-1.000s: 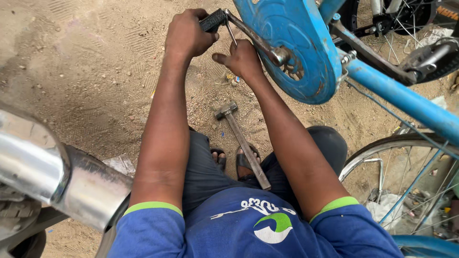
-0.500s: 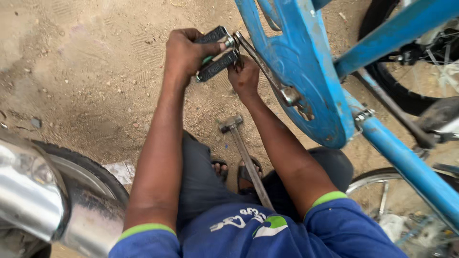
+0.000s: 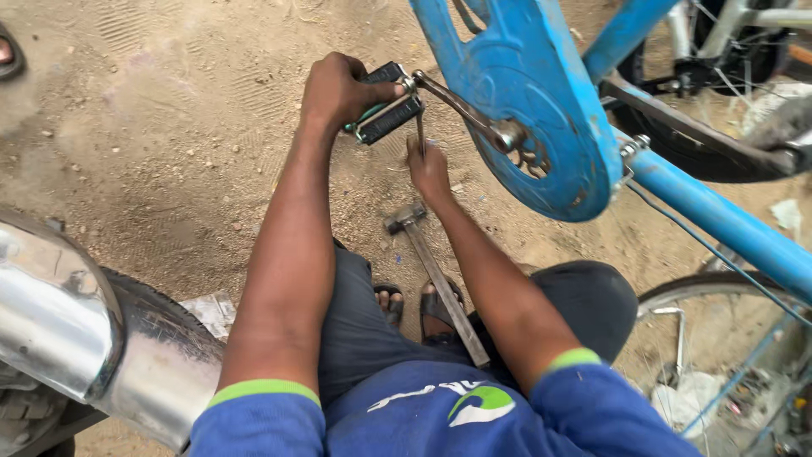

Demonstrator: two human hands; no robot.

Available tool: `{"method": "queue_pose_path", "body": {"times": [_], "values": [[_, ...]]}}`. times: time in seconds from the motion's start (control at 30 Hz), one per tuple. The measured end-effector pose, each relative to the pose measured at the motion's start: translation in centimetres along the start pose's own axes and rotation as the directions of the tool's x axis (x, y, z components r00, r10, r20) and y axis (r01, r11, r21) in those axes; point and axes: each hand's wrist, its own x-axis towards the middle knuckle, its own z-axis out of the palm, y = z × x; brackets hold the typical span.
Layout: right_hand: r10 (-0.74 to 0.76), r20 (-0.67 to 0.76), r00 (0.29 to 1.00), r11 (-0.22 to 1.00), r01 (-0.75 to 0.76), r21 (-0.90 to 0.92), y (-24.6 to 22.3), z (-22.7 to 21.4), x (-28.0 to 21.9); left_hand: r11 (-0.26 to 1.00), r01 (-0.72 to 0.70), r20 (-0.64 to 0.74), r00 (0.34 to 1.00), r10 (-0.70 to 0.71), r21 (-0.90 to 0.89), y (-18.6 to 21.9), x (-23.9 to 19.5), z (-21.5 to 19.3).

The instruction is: The person is sitting on the ground repairing a blue bicycle. They use a wrench and a hammer to tighten the pedal crank bolt on the bicycle's crankset. The person repeatedly strikes the wrench with the hammer to loosen or secure the bolt.

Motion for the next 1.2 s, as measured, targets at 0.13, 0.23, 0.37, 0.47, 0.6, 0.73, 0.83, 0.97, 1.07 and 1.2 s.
{"method": "queue_pose_path", "body": {"times": [0.13,0.23,0.37,0.47,0.6,0.73,0.83,0.97,1.07,1.2], "values": [[-0.086,-0.010,0.996,0.995,0.085,-0.051,-1.6,-5.4,-8.4,0.993,0.109,0.182,0.977,-0.113,0.035,-1.8,0.9,2.0],[-0.026,0.082,0.996,0.997,0.032,-0.066,-4.8,-11.5,-14.5,0.924,-0.193,0.436,0.899,0.033,0.329,-1.2,-0.4,7.3],[0.081,-0.021,0.997,0.960,-0.083,-0.266,-9.9,-20.2,-23.3,0.900,-0.329,0.772,0.635,-0.013,0.286,2.5,-6.6,13.6],[0.012,-0.237,0.971,0.972,0.044,0.230,-11.5,-23.3,-28.9,0.913,-0.358,0.852,0.523,0.023,0.196,6.5,-10.8,13.7],[-0.184,-0.566,0.804,0.780,0.470,0.413,-9.9,-24.3,-31.4,0.937,-0.348,0.934,0.322,0.158,-0.039,13.1,-15.3,10.9],[-0.207,-0.638,0.742,0.681,0.577,0.450,-9.4,-25.0,-31.5,0.857,-0.477,0.847,0.360,0.392,-0.194,18.3,-18.8,6.3],[-0.269,-0.605,0.750,0.718,0.574,0.394,-10.5,-25.8,-31.4,0.724,-0.621,0.603,0.464,0.649,-0.301,20.4,-19.1,0.7],[-0.367,-0.507,0.780,0.851,0.502,0.155,-14.0,-27.7,-30.1,0.768,-0.633,0.496,0.638,0.589,-0.097,22.9,-17.3,-7.5],[-0.528,-0.468,0.708,0.828,0.553,-0.096,-17.3,-28.6,-28.2,0.763,-0.645,0.481,0.657,0.581,-0.040,23.9,-15.8,-10.3],[-0.621,-0.461,0.634,0.773,0.592,-0.228,-20.9,-29.5,-26.2,0.808,-0.563,0.536,0.635,0.556,-0.172,23.8,-14.9,-10.8]]}}
